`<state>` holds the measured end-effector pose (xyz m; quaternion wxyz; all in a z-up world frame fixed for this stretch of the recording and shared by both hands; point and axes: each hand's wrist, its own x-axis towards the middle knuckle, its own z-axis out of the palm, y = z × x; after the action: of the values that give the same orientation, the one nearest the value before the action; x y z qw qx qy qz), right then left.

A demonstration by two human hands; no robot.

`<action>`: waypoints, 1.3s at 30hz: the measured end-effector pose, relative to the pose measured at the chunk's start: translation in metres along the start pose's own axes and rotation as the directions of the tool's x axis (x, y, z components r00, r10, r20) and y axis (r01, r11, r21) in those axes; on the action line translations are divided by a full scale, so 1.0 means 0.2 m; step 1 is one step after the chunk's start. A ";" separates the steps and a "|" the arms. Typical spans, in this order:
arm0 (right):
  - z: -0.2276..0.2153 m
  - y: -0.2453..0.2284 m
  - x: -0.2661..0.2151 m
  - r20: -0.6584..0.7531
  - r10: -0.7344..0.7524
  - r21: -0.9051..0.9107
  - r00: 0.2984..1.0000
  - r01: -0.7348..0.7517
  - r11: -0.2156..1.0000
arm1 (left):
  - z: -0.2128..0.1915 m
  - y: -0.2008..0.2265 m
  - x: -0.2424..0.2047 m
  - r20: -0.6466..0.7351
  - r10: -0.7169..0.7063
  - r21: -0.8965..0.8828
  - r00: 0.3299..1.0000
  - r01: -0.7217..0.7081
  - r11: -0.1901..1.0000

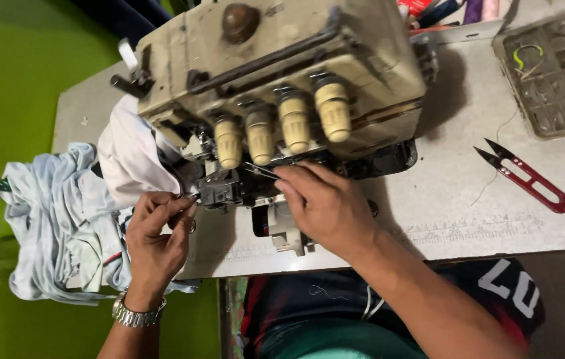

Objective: Using tweezers to route thread through the internal guides and needles of an industrial overlock sewing machine.

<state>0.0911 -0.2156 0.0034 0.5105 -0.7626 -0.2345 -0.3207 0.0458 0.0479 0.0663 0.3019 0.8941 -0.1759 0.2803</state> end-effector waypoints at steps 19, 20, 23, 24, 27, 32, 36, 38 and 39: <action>0.03 0.00 -0.02 -0.009 -0.027 -0.167 1.000 0.025 0.986 | -0.01 0.00 0.02 -0.030 -0.028 0.027 0.999 0.029 0.999; 0.04 0.00 -0.02 -0.009 -0.029 -0.174 1.000 0.027 0.984 | -0.01 0.00 0.02 -0.025 -0.031 0.036 0.999 0.032 0.999; 0.04 0.00 -0.02 -0.007 -0.041 -0.216 0.999 0.039 0.976 | -0.01 -0.03 0.01 -0.020 -0.038 0.036 0.999 0.038 0.999; 0.04 0.01 -0.02 -0.008 -0.052 -0.249 0.999 0.049 0.967 | -0.02 -0.04 0.00 -0.019 -0.040 0.032 0.999 0.041 0.999; 0.04 -0.01 -0.01 -0.016 -0.096 -0.287 0.995 0.087 0.954 | -0.02 -0.10 -0.02 -0.022 -0.044 0.027 0.999 0.044 0.999; 0.04 -0.01 0.00 0.000 -0.136 -0.320 0.991 0.129 0.939 | -0.03 -0.10 -0.03 -0.028 -0.045 0.027 0.999 0.046 0.999; 0.02 -0.05 0.04 0.098 -0.103 -0.056 0.990 0.109 0.992 | -0.06 -0.09 -0.06 0.071 -0.139 0.130 0.988 0.129 0.983; 0.02 -0.04 0.05 0.090 -0.106 -0.021 0.990 0.108 0.994 | -0.06 -0.07 -0.05 0.070 -0.136 0.120 0.988 0.127 0.985; 0.03 -0.04 0.05 0.082 -0.110 0.016 0.991 0.109 0.994 | -0.06 -0.06 -0.04 0.068 -0.133 0.112 0.989 0.124 0.986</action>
<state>0.0945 -0.2077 0.0141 0.4864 -0.7584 -0.2985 -0.3149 0.0404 0.0664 0.0633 0.2641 0.9284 -0.1138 0.2355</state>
